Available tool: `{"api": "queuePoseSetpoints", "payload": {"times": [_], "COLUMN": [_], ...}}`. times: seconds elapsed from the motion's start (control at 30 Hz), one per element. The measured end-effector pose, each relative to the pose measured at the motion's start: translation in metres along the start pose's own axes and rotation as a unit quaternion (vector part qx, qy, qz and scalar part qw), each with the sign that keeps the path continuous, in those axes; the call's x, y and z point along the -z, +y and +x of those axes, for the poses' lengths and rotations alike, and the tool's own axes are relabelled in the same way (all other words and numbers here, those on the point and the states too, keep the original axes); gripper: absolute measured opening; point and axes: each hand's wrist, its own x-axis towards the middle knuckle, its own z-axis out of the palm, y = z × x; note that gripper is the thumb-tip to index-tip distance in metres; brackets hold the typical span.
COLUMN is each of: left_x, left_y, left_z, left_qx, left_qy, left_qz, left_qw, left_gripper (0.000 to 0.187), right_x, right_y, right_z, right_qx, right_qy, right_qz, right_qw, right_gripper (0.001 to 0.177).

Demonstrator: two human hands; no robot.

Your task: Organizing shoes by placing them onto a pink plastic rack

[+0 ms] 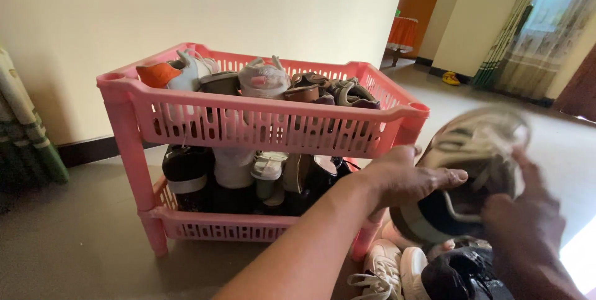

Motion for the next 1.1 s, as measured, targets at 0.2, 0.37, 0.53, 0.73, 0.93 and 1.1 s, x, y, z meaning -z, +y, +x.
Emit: {"api": "queuePoseSetpoints", "payload": {"times": [0.2, 0.37, 0.53, 0.73, 0.93, 1.1], "left_x": [0.014, 0.05, 0.081, 0.081, 0.076, 0.075], "left_y": [0.014, 0.044, 0.051, 0.05, 0.038, 0.039], "left_z": [0.009, -0.023, -0.066, -0.083, -0.075, -0.081], "left_qx": [-0.057, -0.086, -0.009, 0.095, 0.042, 0.034], "left_qy": [-0.015, 0.013, 0.168, 0.27, 0.283, 0.294], "left_qz": [-0.112, -0.156, -0.069, -0.012, -0.036, -0.036], "left_qw": [0.992, 0.984, 0.983, 0.958, 0.958, 0.955], "left_gripper": [0.063, 0.055, 0.054, 0.065, 0.063, 0.064], "right_x": [0.028, 0.017, 0.001, -0.008, 0.001, -0.008], "right_y": [-0.065, -0.097, -0.133, -0.143, -0.151, -0.155], "right_z": [-0.027, -0.033, -0.039, -0.025, -0.018, -0.009], "right_qx": [0.147, 0.187, 0.204, 0.239, 0.452, 0.485], "right_qy": [0.108, 0.051, -0.021, -0.126, 0.045, 0.036], "right_qz": [0.01, 0.086, 0.098, 0.098, 0.041, 0.057], "right_qw": [0.983, 0.977, 0.974, 0.958, 0.89, 0.872], "right_gripper": [0.078, 0.082, 0.078, 0.073, 0.064, 0.043]}}
